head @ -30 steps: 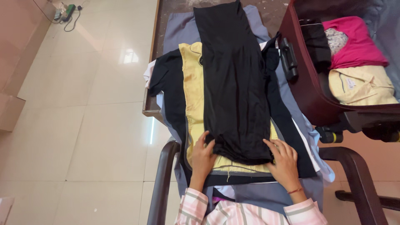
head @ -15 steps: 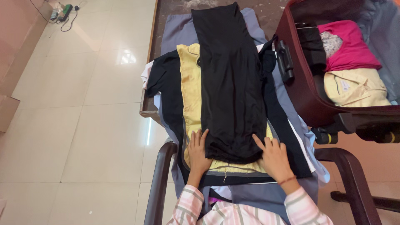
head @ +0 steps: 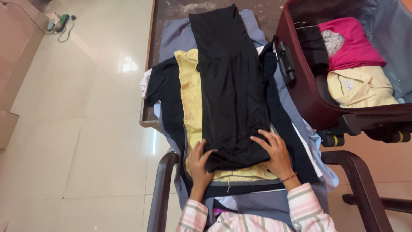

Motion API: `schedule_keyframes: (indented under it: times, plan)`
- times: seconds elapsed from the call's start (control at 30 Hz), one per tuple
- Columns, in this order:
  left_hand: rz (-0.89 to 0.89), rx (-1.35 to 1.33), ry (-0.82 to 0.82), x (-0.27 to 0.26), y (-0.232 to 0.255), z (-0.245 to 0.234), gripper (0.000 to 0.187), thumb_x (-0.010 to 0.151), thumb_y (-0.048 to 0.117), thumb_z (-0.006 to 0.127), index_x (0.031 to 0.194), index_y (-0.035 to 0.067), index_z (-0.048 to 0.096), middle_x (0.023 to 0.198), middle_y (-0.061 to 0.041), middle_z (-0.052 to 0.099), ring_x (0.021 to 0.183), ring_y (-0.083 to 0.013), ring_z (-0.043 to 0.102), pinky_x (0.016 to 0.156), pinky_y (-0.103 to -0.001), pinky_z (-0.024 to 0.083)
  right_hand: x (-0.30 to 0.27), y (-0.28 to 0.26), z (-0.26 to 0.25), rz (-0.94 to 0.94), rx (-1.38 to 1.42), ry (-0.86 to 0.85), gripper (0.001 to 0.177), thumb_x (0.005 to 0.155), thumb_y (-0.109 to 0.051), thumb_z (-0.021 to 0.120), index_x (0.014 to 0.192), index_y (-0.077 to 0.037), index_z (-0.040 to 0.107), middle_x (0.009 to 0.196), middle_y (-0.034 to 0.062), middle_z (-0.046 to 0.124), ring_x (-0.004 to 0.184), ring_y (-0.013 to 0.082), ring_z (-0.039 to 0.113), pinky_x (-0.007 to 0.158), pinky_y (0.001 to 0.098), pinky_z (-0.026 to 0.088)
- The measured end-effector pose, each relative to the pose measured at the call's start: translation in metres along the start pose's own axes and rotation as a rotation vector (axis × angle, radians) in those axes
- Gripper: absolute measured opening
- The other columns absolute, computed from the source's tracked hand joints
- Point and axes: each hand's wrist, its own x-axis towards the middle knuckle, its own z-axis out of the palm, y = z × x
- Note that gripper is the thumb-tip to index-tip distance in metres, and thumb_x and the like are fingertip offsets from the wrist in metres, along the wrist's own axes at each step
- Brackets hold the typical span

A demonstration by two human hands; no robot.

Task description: The person folds a pair of black trousers and places them into an open suitcase. They then fold a yellow sleeveless vest, zipping it up before folding it neatly and placing it into the suitcase as well.

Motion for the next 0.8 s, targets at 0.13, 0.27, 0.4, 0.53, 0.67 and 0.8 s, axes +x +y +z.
schedule_keyframes:
  times: [0.13,0.27,0.4,0.53,0.67,0.8]
  plan:
    - [0.111,0.000,0.021,-0.002,0.005,-0.006,0.026,0.077,0.023,0.073,0.100,0.011,0.070,0.132,-0.007,0.072,0.139,-0.0347,0.057,0.116,-0.048,0.037,-0.005,0.006,0.001,-0.050,0.117,0.023,0.066,0.050,0.003,0.075,0.114,-0.015,0.071,0.130,0.0005,0.066,0.123,0.0299,0.055,0.104,0.0435,0.043]
    - [-0.068,-0.158,-0.112,-0.002,-0.003,0.002,0.050,0.066,0.018,0.071,0.114,0.005,0.073,0.121,-0.014,0.072,0.120,-0.0336,0.065,0.102,-0.043,0.047,-0.006,0.011,0.010,-0.001,0.164,-0.031,0.051,0.060,0.004,0.071,0.109,-0.011,0.070,0.122,0.0003,0.069,0.119,0.0283,0.062,0.103,0.0393,0.048]
    - [-0.160,-0.182,-0.049,-0.007,-0.021,0.019,0.044,0.070,0.015,0.074,0.112,0.002,0.072,0.119,-0.017,0.072,0.113,-0.0381,0.066,0.097,-0.043,0.050,-0.004,0.011,0.017,0.080,0.124,-0.044,0.038,0.067,-0.002,0.074,0.103,-0.010,0.069,0.113,0.0029,0.069,0.111,0.0283,0.064,0.097,0.0389,0.050]
    - [-0.163,-0.196,-0.027,-0.012,-0.028,0.025,0.044,0.070,0.013,0.073,0.113,0.002,0.072,0.120,-0.018,0.072,0.114,-0.0392,0.065,0.098,-0.044,0.049,-0.002,0.010,0.015,0.113,0.111,-0.053,0.034,0.070,-0.007,0.076,0.103,-0.011,0.069,0.111,0.0032,0.068,0.110,0.0278,0.064,0.096,0.0389,0.050]
    - [-0.175,-0.188,-0.029,-0.013,-0.027,0.024,0.045,0.069,0.011,0.072,0.113,0.001,0.072,0.120,-0.018,0.072,0.114,-0.0397,0.065,0.098,-0.045,0.049,-0.003,0.011,0.016,0.105,0.112,-0.056,0.037,0.068,-0.010,0.078,0.104,-0.010,0.069,0.112,0.0036,0.067,0.109,0.0280,0.063,0.095,0.0393,0.050]
    - [-0.186,-0.205,-0.038,-0.009,-0.023,0.021,0.041,0.070,0.011,0.072,0.111,0.002,0.072,0.119,-0.016,0.073,0.113,-0.0385,0.066,0.097,-0.044,0.050,-0.003,0.012,0.018,0.116,0.104,-0.056,0.037,0.069,-0.013,0.080,0.105,-0.011,0.069,0.112,0.0028,0.068,0.110,0.0274,0.063,0.095,0.0388,0.050]
